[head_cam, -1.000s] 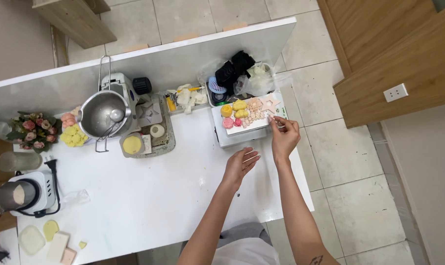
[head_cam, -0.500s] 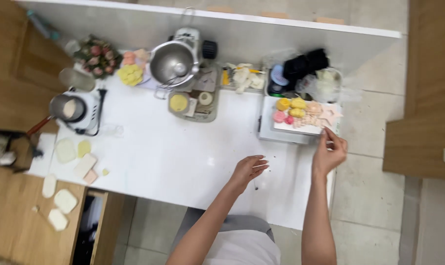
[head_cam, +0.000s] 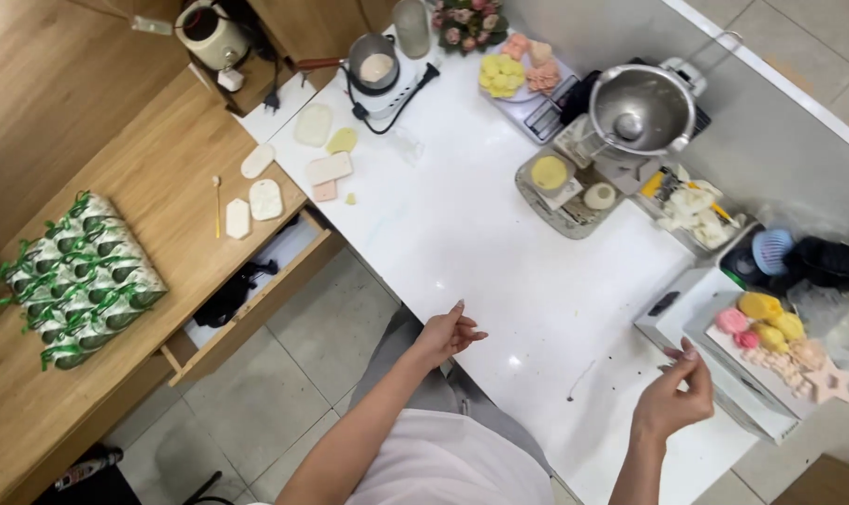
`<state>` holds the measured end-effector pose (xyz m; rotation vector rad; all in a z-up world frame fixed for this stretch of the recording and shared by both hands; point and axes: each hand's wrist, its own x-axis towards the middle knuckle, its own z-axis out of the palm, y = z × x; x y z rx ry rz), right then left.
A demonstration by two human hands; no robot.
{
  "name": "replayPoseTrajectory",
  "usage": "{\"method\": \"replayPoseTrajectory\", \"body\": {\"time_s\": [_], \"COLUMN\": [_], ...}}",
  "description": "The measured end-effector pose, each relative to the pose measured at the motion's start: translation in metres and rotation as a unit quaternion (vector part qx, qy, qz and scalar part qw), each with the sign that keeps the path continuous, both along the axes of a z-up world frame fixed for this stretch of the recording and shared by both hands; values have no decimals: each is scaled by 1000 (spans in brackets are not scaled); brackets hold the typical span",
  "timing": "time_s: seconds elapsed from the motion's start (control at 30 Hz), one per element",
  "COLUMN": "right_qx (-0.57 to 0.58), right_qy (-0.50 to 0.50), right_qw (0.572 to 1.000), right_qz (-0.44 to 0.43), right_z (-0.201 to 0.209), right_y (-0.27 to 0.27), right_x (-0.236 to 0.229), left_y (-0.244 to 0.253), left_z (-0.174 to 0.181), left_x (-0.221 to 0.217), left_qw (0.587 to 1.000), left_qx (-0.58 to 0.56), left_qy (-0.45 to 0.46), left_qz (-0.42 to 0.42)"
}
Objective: The person places small flower-shaped wax pieces onto a tray, picks up and repositions white oval wax bars on the table, stirs a pot of melting wax on a hot plate with a stick, and wipes the table surface with a tissue.
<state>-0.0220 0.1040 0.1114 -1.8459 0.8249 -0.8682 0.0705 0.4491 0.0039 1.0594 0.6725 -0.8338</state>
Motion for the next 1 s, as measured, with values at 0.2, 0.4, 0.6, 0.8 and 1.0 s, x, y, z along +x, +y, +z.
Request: {"method": "replayPoseTrajectory", "body": {"time_s": [0.2,0.4,0.6,0.8,1.0], "right_qx": [37,-14,-12,-111,-39], "right_qy": [80,91,120,98,214], "right_qw": [985,969,944,928,930], "right_qz": [151,230,308,342,295], "right_z": [28,85,94,115,119], "right_y": [104,224,329,398,406], "right_x": [63,133,218,271,259], "left_y": [0,18,124,246,265], "left_z": [106,114,117,21,92], "left_x": [42,87,135,178,253], "left_qw": [997,988,983,976,940], "left_qx": [-44,-135,19,96,145], "left_qy": [-45,-14,-77,-179,-279], "left_qz": [-47,-72,-163,-80,-135]}}
